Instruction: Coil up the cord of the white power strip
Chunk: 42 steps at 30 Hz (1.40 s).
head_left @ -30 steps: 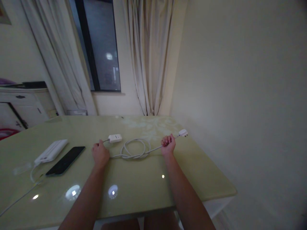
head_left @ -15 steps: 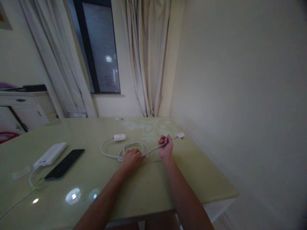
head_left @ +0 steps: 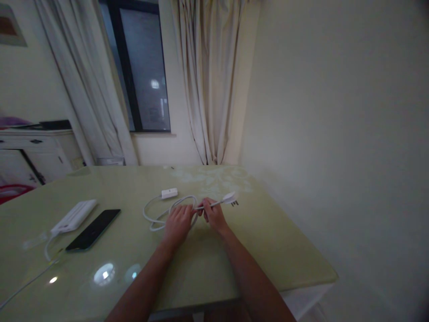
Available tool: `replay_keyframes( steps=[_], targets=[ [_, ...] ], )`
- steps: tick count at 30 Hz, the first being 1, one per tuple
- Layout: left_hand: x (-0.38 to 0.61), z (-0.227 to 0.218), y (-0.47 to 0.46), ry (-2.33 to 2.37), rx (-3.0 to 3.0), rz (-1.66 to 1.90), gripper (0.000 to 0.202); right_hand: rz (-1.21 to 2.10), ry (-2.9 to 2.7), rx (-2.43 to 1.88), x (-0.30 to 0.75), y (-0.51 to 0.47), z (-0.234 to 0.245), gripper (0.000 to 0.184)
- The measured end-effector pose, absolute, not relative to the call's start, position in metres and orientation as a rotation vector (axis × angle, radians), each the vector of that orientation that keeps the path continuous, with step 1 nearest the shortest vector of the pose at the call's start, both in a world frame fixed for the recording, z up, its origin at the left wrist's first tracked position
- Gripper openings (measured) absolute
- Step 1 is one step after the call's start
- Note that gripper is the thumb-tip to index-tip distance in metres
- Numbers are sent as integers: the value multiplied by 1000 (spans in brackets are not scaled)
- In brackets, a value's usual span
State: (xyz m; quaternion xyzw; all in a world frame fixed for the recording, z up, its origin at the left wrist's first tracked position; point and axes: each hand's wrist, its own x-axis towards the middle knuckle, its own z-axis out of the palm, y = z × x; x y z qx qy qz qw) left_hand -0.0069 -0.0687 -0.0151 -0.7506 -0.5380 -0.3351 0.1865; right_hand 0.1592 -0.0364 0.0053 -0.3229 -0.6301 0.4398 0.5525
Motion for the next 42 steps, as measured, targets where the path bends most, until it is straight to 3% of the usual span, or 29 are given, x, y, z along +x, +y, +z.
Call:
replay_keyframes(
  steps=[3,8,13,19,23,27,30,36,42],
  targets=[
    [-4,-20,-68,-1632,-2165,-887,32,1003,-1508,-789,147,-37,0,45],
    [2,-13,-71,-1989,-2066,-875,31,1364,-1093,-652,152,-31,7,35],
    [4,-6,-74,-2006,-2045,-831,34,1213,-798,-546,176,-27,20,35],
    [4,-12,-75,-1629,-2181,-825,39,1203,-1316,-707,167,-37,14,31],
    [9,-16,-76,-1837,-2163,-854,36,1163,-1418,-680,157,-46,17,30],
    [11,-15,-76,-1978,-2199,-882,33,1220,-1429,-579,166,-48,25,67],
    [9,-14,-75,-2010,-2247,-907,33,1200,-1463,-569,174,-44,24,48],
    [2,-21,-70,-1805,-2109,-1408,38,975,-1629,-701,173,-42,17,35],
    [-2,-28,-68,-1607,-2209,-1667,45,786,-1804,-723,165,-47,14,42]
  ],
)
